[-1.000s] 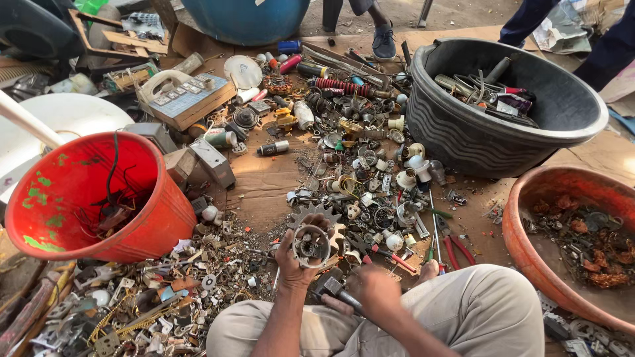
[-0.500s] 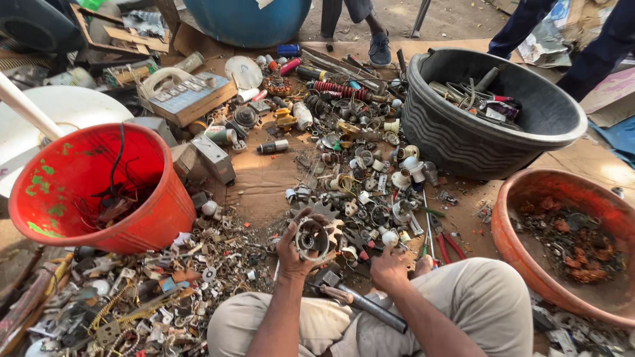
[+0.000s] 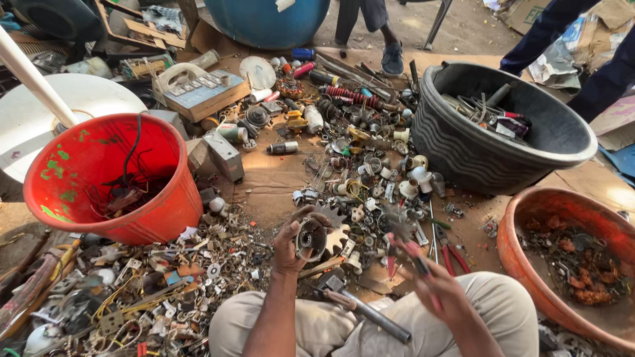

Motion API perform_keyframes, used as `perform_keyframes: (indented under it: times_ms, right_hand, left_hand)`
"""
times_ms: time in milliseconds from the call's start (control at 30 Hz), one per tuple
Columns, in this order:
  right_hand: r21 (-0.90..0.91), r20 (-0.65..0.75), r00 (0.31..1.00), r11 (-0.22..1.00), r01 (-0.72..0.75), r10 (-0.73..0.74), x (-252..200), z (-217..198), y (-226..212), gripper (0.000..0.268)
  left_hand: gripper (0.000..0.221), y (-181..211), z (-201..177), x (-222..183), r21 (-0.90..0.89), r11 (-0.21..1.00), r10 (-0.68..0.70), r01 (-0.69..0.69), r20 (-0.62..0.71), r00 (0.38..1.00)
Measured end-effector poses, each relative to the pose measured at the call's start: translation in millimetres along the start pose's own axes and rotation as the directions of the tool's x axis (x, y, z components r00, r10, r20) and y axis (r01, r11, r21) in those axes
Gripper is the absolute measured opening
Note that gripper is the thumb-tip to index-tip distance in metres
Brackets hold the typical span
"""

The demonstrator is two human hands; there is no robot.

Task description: The person sits on the ground and uses a hammer and pliers to dismantle a metal gear-like object. They repeatedly strike the object to break it apart and use pliers to pull off pieces, sorting the resulting fragments into piles on the ground.

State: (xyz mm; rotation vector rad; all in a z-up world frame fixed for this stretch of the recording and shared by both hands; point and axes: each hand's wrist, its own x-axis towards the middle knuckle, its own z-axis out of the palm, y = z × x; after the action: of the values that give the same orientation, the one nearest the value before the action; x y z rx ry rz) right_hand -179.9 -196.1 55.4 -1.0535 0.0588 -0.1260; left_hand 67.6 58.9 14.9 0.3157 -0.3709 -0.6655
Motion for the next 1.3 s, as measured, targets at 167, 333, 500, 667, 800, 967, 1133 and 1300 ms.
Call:
perform_keyframes:
  times_ms: [167,333,500,667,800,967,1133,1300]
  right_hand:
    - [0.255,0.129,0.984,0.955,-0.152,0.123,5,90,-3,0.079]
    - [0.302,0.060,0.913,0.864,-0.402,0.403,18,104,55,0.064]
    - [-0.003,-0.039,0.822,0.822,-0.569,0.569,18,88,85,0.040]
    - [0.028,-0.100,0.780,0.786,-0.618,0.617,27,84,79,0.040]
    - [-0.009,-0.090,0.775,0.778,-0.629,0.625,30,83,72,0.040]
    - [-0.075,-0.126,0.738,0.735,-0.674,0.663,32,87,68,0.054]
    - [-0.020,-0.189,0.701,0.711,-0.703,0.687,31,84,70,0.039]
    - [-0.056,-0.235,0.703,0.713,-0.699,0.671,29,83,74,0.041]
  left_hand:
    - [0.056,-1,1,6,0.072,0.997,-0.038,0.038,-0.007,0.999]
    - [0.056,-2,-11,7,0.155,0.981,-0.114,0.113,-0.002,0.993]
    - [0.056,-5,-21,12,0.234,0.955,-0.178,0.183,-0.044,0.983]
    - [0.057,-15,-19,18,0.278,0.931,-0.245,0.237,-0.007,0.970]
    - [0.059,-17,-15,19,0.303,0.911,-0.290,0.278,-0.007,0.957]
    - [0.054,-15,-6,17,0.475,0.844,-0.265,0.251,-0.038,0.964]
    - [0.047,-16,-1,18,0.759,0.622,-0.276,0.193,-0.018,0.961]
    - [0.049,-25,1,15,0.745,0.598,-0.286,0.296,-0.146,0.947]
